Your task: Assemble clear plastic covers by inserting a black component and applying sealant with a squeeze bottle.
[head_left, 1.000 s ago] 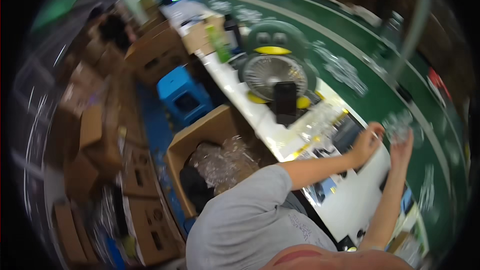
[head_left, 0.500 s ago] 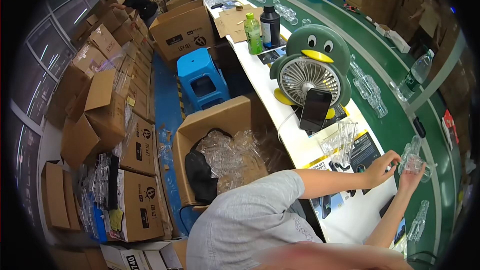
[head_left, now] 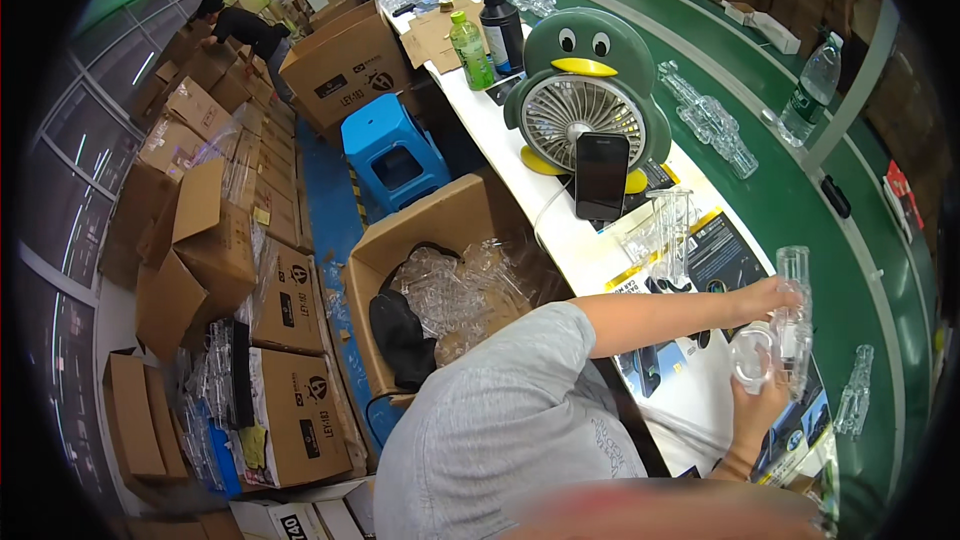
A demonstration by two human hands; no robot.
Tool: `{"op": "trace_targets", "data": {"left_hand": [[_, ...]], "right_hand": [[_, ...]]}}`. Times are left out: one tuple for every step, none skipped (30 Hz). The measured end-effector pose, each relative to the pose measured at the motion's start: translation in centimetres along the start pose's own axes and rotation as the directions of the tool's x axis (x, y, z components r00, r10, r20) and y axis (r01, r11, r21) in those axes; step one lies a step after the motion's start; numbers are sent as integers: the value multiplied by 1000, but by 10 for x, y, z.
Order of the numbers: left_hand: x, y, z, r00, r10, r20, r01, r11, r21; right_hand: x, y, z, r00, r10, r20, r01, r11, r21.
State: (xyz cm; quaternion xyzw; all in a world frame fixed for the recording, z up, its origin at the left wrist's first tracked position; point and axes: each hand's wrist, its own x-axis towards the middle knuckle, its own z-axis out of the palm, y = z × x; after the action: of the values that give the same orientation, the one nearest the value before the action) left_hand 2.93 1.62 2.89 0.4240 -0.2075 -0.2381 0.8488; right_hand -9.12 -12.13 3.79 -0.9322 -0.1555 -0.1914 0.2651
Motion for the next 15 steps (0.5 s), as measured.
{"op": "trace_targets", "data": {"left_hand": [[-1, 3, 0, 999, 2, 52, 1, 999, -54], [-3, 3, 0, 1000, -14, 21, 16, 994, -104], [-4, 3, 0, 1000, -14, 14, 16, 995, -102], [-3, 3, 0, 999, -35, -17, 31, 985, -168], [-2, 2, 0, 997, -57, -46, 45, 971, -234], [0, 1, -2, 997, -59, -48, 47, 971, -234], [2, 1, -4, 998, 24, -55, -37, 965, -259], [4, 1, -7, 992, 107, -64, -121, 951, -284], [5, 2, -13, 992, 105, -67, -120, 951, -283], [5, 9, -17, 988, 131, -87, -154, 920, -361], [5, 15, -20, 982, 155, -110, -188, 881, -435], [6, 20, -19, 969, 179, -169, -238, 854, -462], [7, 21, -25, 969, 180, -170, -240, 853, -463], [9, 20, -33, 973, 142, -182, -218, 827, -518], [10, 21, -40, 976, 103, -192, -197, 796, -572]], "right_hand": [[-1, -1, 4, 997, -30, 72, 37, 995, -98], [0, -2, 4, 998, -7, 69, 10, 999, -40], [0, -4, 4, 997, -9, 72, 12, 999, -34], [1, -5, 2, 998, -31, 53, 32, 999, -17], [3, -6, 0, 998, -52, 34, 52, 999, -2], [4, -8, 0, 998, -50, 36, 50, 999, 0], [6, -9, 0, 998, -56, 22, 56, 998, 19], [7, -11, -1, 998, -62, 9, 62, 997, 37], [8, -13, -2, 998, -61, 11, 61, 997, 40], [9, -15, -3, 996, -89, -11, 90, 995, 39], [9, -16, -3, 993, -118, -32, 119, 992, 37], [6, -12, 0, 993, -114, -31, 115, 993, 37], [4, -8, 2, 996, -88, -34, 90, 995, 50], [2, -6, 2, 997, -63, -36, 65, 996, 62], [2, -6, 2, 997, -65, -34, 67, 996, 61]]}}
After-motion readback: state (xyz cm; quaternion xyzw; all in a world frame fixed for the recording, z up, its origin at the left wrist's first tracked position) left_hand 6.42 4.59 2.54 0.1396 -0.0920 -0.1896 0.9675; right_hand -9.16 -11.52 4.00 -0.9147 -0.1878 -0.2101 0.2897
